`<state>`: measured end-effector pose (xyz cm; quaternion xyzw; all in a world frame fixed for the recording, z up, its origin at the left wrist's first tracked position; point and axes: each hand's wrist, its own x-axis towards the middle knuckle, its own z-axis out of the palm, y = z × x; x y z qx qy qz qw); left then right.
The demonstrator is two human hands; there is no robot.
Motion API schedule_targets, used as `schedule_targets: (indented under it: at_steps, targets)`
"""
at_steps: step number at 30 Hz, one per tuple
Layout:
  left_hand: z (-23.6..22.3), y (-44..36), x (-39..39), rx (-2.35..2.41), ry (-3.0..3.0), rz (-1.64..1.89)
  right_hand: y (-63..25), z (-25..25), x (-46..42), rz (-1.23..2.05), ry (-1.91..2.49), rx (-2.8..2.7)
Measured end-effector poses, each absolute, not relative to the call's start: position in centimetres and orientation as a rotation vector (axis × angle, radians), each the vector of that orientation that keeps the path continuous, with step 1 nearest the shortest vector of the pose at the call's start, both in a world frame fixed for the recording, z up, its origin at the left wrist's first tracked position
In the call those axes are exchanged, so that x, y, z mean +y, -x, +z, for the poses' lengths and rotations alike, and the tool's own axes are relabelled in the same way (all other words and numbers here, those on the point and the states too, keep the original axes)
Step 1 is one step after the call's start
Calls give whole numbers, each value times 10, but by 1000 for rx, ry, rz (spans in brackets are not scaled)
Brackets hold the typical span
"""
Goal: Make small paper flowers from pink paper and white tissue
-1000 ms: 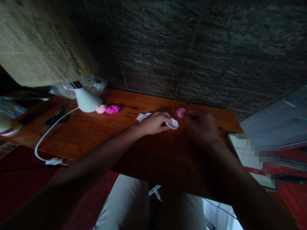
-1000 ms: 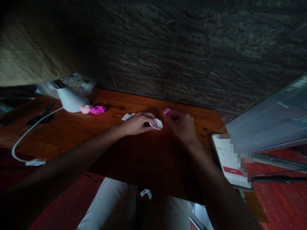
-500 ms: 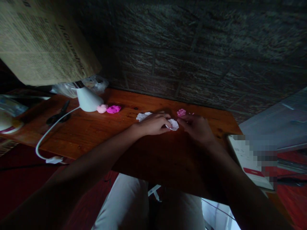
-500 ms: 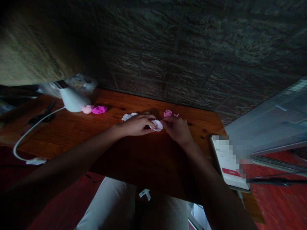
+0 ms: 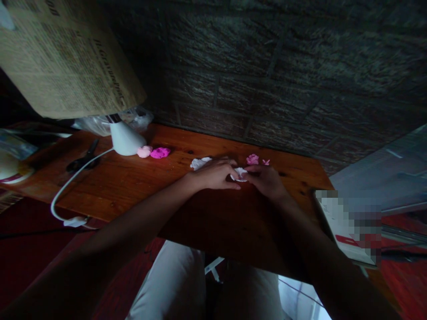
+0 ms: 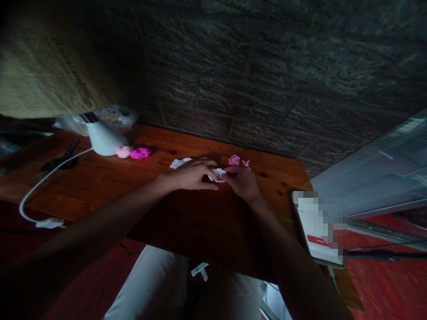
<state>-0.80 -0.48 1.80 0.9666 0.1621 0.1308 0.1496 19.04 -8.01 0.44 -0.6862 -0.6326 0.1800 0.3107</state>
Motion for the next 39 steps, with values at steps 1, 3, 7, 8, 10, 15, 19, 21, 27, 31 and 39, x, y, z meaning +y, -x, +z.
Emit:
schedule_targets:
  at_steps: [1, 3, 7, 8, 10, 15, 19, 21, 27, 31, 39]
  targets:
    - [19, 8, -5, 471, -2782, 361, -190, 4, -79, 481, 1821, -1665]
    - [21, 7, -7, 495, -2795, 325, -189, 5, -78, 490, 1839, -1655]
    - [17, 6, -10, 527, -2790, 346, -184, 8, -78, 556, 1850, -1613]
    - [15, 5, -10, 497, -2778, 379, -184, 8, -78, 568, 1844, -1600]
    - [9, 4, -7, 403, -2726, 475, -185, 7, -79, 568, 1826, -1582]
    - [6, 8, 10, 268, -2414, 610, -195, -2, -79, 507, 1784, -1559]
    - [9, 14, 21, 220, -2352, 564, -199, -6, -78, 542, 1759, -1549]
    - [9, 15, 22, 194, -2387, 564, -197, -4, -79, 582, 1753, -1540]
    - [8, 12, 21, 145, -2422, 618, -194, 11, -87, 362, 1758, -1584]
    - [6, 12, 21, 174, -2449, 615, -196, 19, -91, 421, 1600, -1813]
    - [5, 10, 18, 241, -2524, 683, -198, 14, -88, 268, 1454, -2106]
